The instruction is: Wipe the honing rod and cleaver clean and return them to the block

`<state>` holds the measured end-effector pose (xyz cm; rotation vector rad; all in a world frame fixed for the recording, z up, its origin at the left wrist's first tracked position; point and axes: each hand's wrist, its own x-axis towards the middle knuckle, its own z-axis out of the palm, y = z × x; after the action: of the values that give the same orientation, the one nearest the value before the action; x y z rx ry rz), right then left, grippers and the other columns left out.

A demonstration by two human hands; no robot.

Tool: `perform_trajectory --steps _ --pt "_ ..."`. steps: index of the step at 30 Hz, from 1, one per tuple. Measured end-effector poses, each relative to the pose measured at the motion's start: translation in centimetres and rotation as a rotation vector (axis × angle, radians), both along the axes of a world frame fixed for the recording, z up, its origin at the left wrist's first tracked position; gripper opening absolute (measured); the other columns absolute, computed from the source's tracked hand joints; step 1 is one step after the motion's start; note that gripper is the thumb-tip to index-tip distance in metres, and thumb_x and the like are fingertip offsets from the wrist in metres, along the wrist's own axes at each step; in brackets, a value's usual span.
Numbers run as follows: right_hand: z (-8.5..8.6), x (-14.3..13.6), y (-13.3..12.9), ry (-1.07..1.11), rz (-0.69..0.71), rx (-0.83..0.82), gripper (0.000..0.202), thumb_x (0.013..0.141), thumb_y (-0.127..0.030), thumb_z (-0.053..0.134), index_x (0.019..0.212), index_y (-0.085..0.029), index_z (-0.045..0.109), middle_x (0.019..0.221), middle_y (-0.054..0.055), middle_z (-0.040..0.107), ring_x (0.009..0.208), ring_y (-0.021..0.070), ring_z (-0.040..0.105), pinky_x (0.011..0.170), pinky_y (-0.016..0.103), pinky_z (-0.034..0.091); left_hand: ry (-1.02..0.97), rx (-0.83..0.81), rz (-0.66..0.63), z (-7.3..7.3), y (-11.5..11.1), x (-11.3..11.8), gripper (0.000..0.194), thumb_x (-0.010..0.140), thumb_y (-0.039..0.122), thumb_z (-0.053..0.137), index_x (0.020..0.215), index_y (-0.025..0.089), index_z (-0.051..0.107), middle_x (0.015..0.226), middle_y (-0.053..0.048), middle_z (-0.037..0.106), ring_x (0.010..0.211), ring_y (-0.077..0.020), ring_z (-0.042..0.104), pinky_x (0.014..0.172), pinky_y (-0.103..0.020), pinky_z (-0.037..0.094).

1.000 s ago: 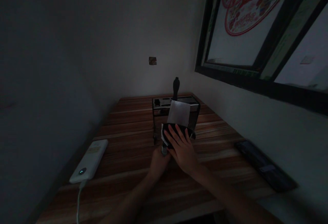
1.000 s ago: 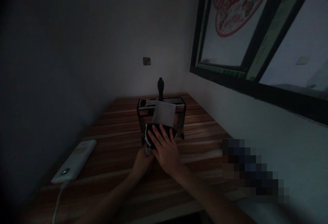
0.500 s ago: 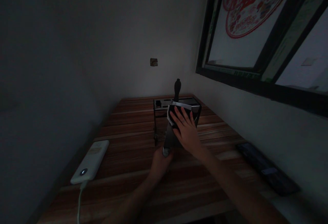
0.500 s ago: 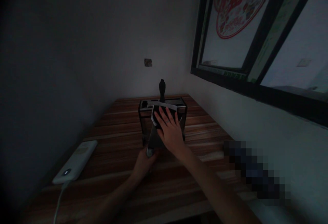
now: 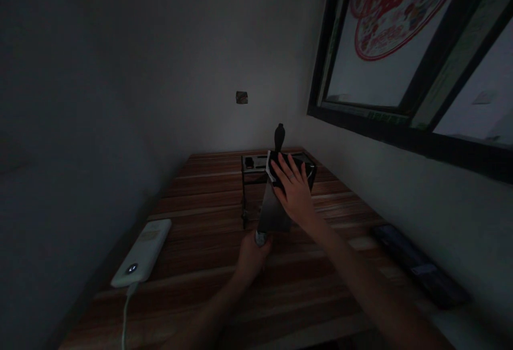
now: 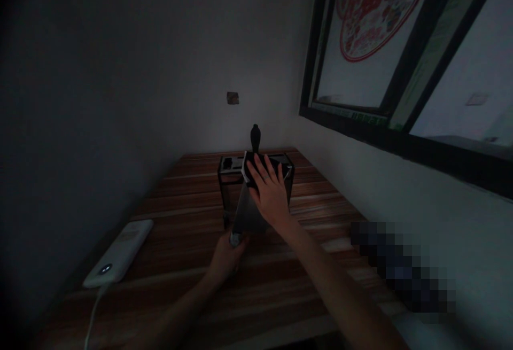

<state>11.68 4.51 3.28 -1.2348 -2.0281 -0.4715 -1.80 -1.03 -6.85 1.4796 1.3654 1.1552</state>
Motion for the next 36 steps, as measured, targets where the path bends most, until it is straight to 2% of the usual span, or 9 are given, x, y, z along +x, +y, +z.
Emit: perform_trajectory --steps 7,14,19,30,36 --pt "-0.2 -0.1 -0.2 0.009 0.006 -0.009 0.056 0.086 -0.024 0.036 0.139 -0.026 0.016 0.146 0.0 0.016 0.135 0.0215 0.005 0.107 0.052 0.008 0.007 -0.023 0.032 0.0 -0.1 0.1 0.017 0.069 0.028 0.057 0.075 0.013 0.061 0.065 -0.002 0.063 0.057 -0.0145 0.056 0.052 -0.021 0.04" --pt "-1.3 -0.3 -1.2 -0.021 -0.008 -0.042 0.056 0.086 -0.024 0.037 0.139 -0.025 0.018 0.147 -0.001 0.014 0.135 0.0206 0.003 0.108 0.049 0.006 0.009 -0.025 0.033 0.1 -0.1 0.0 0.015 0.068 0.028 0.056 0.071 0.014 0.059 0.06 0.0 0.059 0.052 -0.0121 0.052 0.047 -0.019 0.037" --pt "-2.5 -0.4 -2.7 -0.071 0.002 -0.085 0.058 0.084 -0.022 0.04 0.138 -0.023 0.019 0.147 0.0 0.014 0.135 0.0217 0.003 0.108 0.049 0.006 0.002 -0.029 0.024 -0.1 -0.1 0.1 0.016 0.069 0.029 0.055 0.073 0.013 0.058 0.059 0.0 0.058 0.051 -0.0117 0.051 0.047 -0.019 0.037" --pt "-5.8 -0.6 -5.6 -0.159 0.068 -0.177 0.06 0.083 -0.022 0.041 0.139 -0.022 0.017 0.147 0.001 0.012 0.135 0.0244 0.004 0.107 0.051 0.008 -0.089 0.03 -0.055 -0.6 0.1 -0.2 0.018 0.067 0.023 0.054 0.079 0.011 0.059 0.071 -0.003 0.064 0.063 -0.0141 0.055 0.06 -0.022 0.044" --pt "-7.3 -0.7 -7.5 -0.186 0.148 -0.241 0.059 0.084 -0.021 0.038 0.139 -0.021 0.015 0.146 0.001 0.013 0.134 0.0248 0.004 0.106 0.053 0.009 -0.118 0.033 -0.079 -0.4 0.0 -0.3 0.017 0.062 0.017 0.051 0.074 0.01 0.061 0.07 -0.005 0.067 0.063 -0.0165 0.058 0.058 -0.024 0.046"
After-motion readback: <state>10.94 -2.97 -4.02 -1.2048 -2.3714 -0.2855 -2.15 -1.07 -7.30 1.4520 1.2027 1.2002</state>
